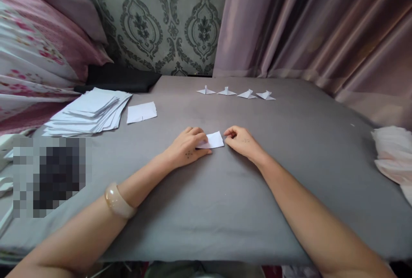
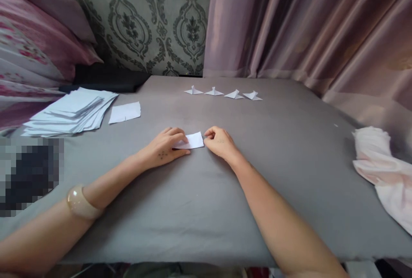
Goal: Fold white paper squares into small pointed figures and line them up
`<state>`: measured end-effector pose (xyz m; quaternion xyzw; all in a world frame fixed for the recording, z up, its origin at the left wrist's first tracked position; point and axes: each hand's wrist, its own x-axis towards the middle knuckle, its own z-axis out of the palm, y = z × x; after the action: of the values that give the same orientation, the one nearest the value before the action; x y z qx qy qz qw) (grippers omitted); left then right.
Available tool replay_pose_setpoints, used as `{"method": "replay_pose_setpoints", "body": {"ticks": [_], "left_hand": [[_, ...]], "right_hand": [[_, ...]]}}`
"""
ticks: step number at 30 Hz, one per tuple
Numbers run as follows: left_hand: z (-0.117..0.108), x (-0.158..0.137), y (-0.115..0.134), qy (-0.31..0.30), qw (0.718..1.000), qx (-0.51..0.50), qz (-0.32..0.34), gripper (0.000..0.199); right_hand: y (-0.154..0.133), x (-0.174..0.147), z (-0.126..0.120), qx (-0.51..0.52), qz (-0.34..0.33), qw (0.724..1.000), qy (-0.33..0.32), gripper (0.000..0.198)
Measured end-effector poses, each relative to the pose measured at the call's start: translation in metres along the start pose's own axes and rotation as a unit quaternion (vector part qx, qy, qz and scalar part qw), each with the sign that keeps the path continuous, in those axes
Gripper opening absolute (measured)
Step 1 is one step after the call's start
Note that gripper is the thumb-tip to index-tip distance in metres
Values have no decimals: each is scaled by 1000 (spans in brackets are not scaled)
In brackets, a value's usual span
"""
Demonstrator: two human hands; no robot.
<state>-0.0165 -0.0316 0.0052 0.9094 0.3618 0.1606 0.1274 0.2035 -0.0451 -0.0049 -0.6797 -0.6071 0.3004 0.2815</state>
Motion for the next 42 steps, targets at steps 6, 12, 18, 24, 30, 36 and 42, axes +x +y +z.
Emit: {"method": "replay_pose_setpoints", "body": {"ticks": [6, 12, 18, 24, 30, 36, 42], "left_hand": [[-3, 0, 12, 6, 997, 67, 36, 26], [-5, -2, 23, 226, 921, -270, -165, 29], [7, 0, 20, 204, 674, -628, -331, 37], [10, -1, 31, 156, 668, -654, -319, 33], [9, -3, 28, 142, 726, -591, -322, 25], [8, -4, 26, 125, 737, -583, -318, 24], [7, -5, 24, 135, 720, -604, -314, 30]], "right_hand": [[6, 4, 2, 26, -19, 999, 8, 25], [-4, 1, 4, 176, 6, 983, 45, 17], [-30, -20, 11, 328, -17, 940, -97, 50], [-33, -29, 29, 300, -38, 952, -51, 32], [-26, -25, 29, 284, -55, 957, -26, 24], [-28, -22, 22, 303, -27, 952, -2, 45], [-30, -22, 20, 321, -17, 947, -11, 49]]}}
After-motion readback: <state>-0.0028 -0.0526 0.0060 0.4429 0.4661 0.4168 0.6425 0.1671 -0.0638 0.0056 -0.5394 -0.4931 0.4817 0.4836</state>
